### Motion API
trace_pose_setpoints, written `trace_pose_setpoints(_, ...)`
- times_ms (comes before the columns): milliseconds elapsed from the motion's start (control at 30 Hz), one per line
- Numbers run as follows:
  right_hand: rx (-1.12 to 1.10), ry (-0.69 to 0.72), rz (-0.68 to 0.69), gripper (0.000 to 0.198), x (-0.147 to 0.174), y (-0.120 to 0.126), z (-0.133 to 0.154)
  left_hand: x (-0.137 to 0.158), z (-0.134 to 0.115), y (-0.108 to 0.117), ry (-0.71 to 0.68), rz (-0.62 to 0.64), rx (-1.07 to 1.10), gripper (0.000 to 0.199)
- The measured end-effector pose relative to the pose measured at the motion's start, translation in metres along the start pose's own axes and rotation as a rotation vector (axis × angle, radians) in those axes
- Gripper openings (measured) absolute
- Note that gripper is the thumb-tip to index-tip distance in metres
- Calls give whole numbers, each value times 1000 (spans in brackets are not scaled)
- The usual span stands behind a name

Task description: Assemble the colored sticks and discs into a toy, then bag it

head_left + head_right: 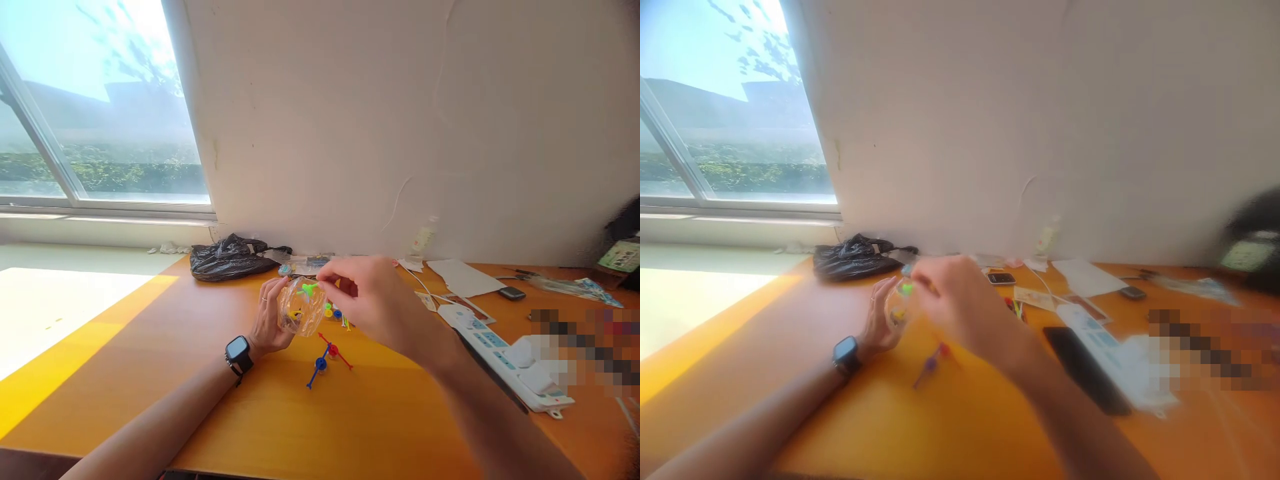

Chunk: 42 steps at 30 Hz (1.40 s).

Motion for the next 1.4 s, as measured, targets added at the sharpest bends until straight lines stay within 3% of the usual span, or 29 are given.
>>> trace_pose_setpoints(233, 373, 31, 30, 25, -11, -34, 2, 0, -1, 1, 30, 1, 5, 77)
trace_pose_setpoints(600, 441, 11, 46, 5, -15, -45, 3, -1, -4, 1, 7, 5, 3, 75)
trace_pose_setpoints(800, 338, 23, -27, 7, -14, -30, 3, -1, -2, 2, 21, -9, -5, 75)
trace_pose_setpoints(967, 22, -179, 40, 20, -15, -33, -27, -2, -2, 4, 22, -7, 10, 76)
trace_pose_setpoints(1067, -220, -125, 149, 16, -20, -48, -38, -4, -3, 1, 26, 63, 28, 89)
trace_pose_setpoints(1167, -317, -53, 138, 18, -25, -53, -43, -6, -4, -6, 54, 142, 52, 108)
trace_pose_setpoints(1400, -429, -28, 152, 21, -31, -65, -42, -7, -3, -12, 85, 181, 108, 112)
Point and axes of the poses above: each hand's wrist, its own x-axis away from the middle knuckle, its own y-axis out of the back of the hand, z = x × y, the point moved 8 cm from there along -x, towards the middle knuckle, and after that the axes turned 8 degrees about z, right-handed, at the moved point
